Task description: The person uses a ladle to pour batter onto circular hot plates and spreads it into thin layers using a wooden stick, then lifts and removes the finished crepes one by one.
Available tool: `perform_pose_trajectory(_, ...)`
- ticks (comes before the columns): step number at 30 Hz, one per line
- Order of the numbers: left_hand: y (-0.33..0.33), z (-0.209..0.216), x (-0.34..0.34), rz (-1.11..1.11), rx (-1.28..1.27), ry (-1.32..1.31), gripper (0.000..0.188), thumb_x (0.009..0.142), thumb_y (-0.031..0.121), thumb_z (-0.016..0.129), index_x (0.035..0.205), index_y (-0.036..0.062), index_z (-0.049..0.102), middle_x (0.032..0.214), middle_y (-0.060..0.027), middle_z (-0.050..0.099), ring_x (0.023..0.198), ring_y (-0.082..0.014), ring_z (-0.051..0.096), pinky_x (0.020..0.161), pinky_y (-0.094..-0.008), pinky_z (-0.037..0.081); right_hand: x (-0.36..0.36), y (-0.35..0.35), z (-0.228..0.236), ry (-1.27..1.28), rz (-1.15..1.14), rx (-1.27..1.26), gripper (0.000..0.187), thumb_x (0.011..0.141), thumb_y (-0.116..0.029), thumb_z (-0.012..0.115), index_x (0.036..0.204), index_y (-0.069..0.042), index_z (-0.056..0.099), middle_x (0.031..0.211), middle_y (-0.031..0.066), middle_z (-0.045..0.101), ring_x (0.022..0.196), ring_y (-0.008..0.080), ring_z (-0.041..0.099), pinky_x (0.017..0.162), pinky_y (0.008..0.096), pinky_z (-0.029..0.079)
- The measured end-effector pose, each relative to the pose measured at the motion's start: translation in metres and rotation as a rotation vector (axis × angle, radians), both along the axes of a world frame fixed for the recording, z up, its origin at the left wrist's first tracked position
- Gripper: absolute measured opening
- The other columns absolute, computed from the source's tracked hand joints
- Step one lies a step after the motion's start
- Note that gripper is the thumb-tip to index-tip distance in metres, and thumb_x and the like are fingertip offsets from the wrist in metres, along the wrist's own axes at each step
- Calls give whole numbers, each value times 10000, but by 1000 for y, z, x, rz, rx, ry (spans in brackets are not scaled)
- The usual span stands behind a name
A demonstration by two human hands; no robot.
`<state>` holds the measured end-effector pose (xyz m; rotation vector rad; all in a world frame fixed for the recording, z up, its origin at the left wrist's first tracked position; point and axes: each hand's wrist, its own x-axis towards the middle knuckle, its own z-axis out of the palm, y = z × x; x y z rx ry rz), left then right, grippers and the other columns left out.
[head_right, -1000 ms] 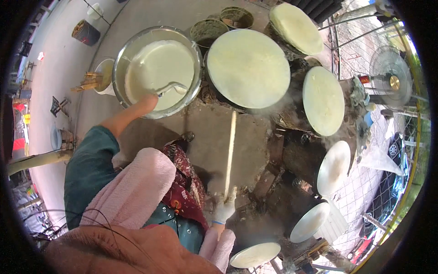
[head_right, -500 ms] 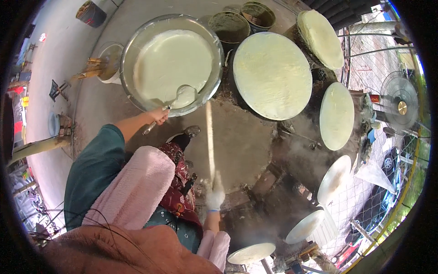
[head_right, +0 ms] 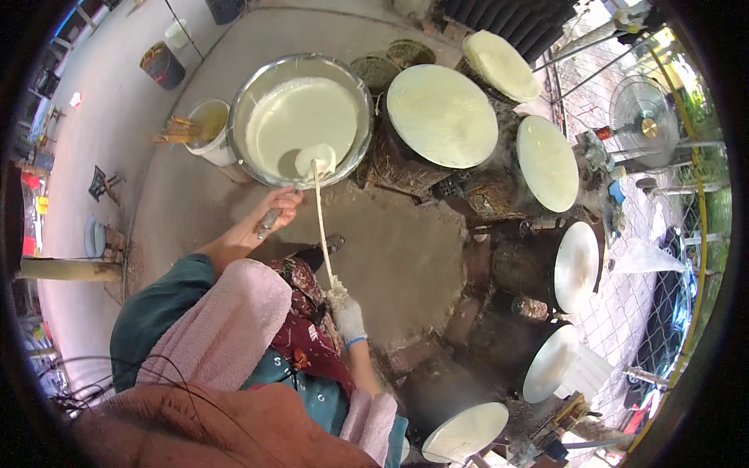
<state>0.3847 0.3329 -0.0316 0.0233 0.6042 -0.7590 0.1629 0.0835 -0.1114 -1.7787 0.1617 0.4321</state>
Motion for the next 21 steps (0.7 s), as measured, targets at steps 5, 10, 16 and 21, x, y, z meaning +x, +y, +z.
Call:
perform_pose_trajectory(5,36,131,20,-118,103,-636,267,973,276,383,1001,23,463,551,85,350,353,10,306,358,-182,202,-9,-4,110,-210,-294,67,441,856,-74,581,1267,34,464,1165,123,580,867,101,576,722,246,507)
perform_pose_trajectory(10,38,160,86,-113,458,-762,252,943,283,472,935,32,491,562,101,345,350,21,239,360,-168,203,-9,-33,138,-355,-733,362,500,841,19,568,1311,44,400,1356,110,421,918,115,559,741,247,513)
perform_pose_trajectory(16,-23,151,129,-256,852,-903,184,920,190,463,923,8,492,537,57,360,413,-35,304,386,-186,227,60,-84,278,-644,-347,-545,485,819,-63,585,1290,-71,474,972,90,603,703,183,601,600,281,508)
perform_pose_trajectory(21,-92,149,140,-494,914,-1228,194,914,210,497,860,42,578,661,7,515,561,-77,484,485,-207,376,82,-55,460,-778,-137,-1216,397,727,-113,641,1122,-147,617,816,73,609,618,185,576,545,308,470)
